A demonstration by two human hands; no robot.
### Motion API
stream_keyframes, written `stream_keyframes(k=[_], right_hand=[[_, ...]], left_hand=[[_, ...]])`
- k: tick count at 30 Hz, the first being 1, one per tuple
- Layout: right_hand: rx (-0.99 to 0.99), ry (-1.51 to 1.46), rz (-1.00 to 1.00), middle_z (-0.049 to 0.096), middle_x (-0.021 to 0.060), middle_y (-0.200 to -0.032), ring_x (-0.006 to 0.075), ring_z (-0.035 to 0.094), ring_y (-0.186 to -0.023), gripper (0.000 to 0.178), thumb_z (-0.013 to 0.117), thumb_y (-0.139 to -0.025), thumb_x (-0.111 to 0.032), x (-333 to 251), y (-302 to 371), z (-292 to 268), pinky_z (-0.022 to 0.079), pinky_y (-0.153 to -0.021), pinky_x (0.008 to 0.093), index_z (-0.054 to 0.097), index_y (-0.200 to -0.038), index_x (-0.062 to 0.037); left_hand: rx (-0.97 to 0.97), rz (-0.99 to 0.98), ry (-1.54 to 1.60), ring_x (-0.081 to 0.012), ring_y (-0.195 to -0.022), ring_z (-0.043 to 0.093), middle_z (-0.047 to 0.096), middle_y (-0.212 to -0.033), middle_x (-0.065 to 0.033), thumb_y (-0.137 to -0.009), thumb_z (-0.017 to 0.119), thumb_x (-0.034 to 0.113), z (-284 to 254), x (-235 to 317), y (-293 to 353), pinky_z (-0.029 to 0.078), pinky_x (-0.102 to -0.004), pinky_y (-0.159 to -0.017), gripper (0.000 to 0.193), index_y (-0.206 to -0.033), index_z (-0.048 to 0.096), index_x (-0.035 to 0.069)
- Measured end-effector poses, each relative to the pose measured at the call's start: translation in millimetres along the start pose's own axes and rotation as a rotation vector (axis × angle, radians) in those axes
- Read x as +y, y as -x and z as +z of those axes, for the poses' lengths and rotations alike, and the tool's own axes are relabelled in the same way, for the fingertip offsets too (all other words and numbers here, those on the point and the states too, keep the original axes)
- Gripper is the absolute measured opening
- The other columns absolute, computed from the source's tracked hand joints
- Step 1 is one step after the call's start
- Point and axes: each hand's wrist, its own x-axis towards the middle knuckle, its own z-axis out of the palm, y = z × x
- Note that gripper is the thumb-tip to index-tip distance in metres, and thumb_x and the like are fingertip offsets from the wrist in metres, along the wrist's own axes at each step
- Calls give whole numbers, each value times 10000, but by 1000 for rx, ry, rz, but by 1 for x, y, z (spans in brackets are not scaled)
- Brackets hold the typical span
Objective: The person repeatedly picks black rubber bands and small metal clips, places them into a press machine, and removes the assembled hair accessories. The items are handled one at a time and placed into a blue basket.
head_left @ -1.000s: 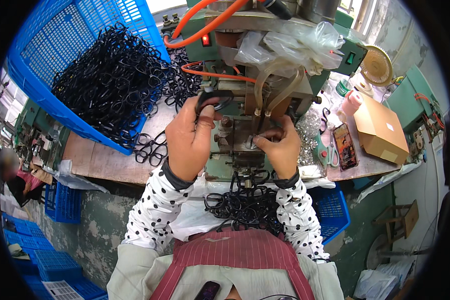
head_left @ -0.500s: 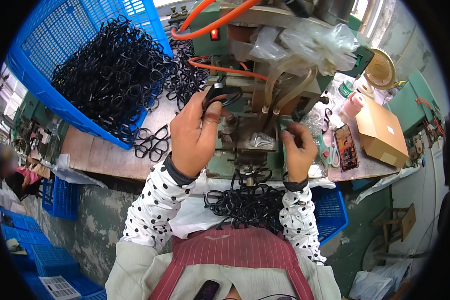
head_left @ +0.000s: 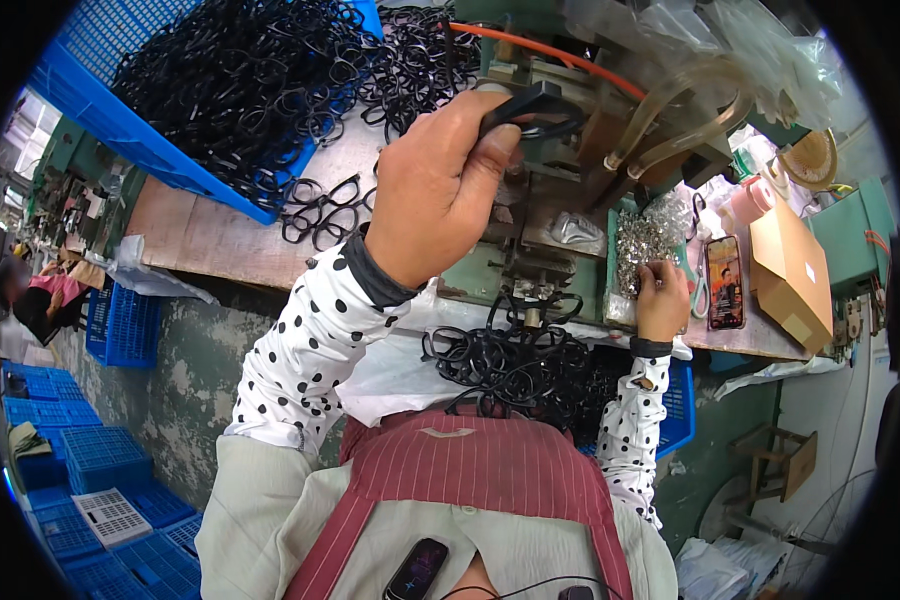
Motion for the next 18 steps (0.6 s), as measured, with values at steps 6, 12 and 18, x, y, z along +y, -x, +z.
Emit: stream_keyframes(k=[6,12,18], right_hand=[[150,-412,211,685,69,-840,177,648,-730,63,671,-865,-98,10,-4,7,502,-667,298,683,-911,-56],[225,-558,249,700,75,-831,122,640,-726,91,680,-855,-73,-11,-15,-3,504,-661,269,695,-929,-22],[259,-760,135,675,87,-792,157,625,-726,50,626,-872,-37,-63,-26,-23,499,-695,283,638,-893,7]], left_hand=[[63,0,75,-267,-711,605,656,-782,-69,-915,564,77,5,-1,0,475,-342,-649,172,-1078,620,70],[57,-45,59,-253,-748,620,673,-822,-74,-931,552,93,4,6,0,475,-319,-693,183,-1096,626,64],[55,-90,25,-251,-748,622,681,-836,-82,-950,543,110,5,9,1,480,-324,-694,186,-1115,605,51]])
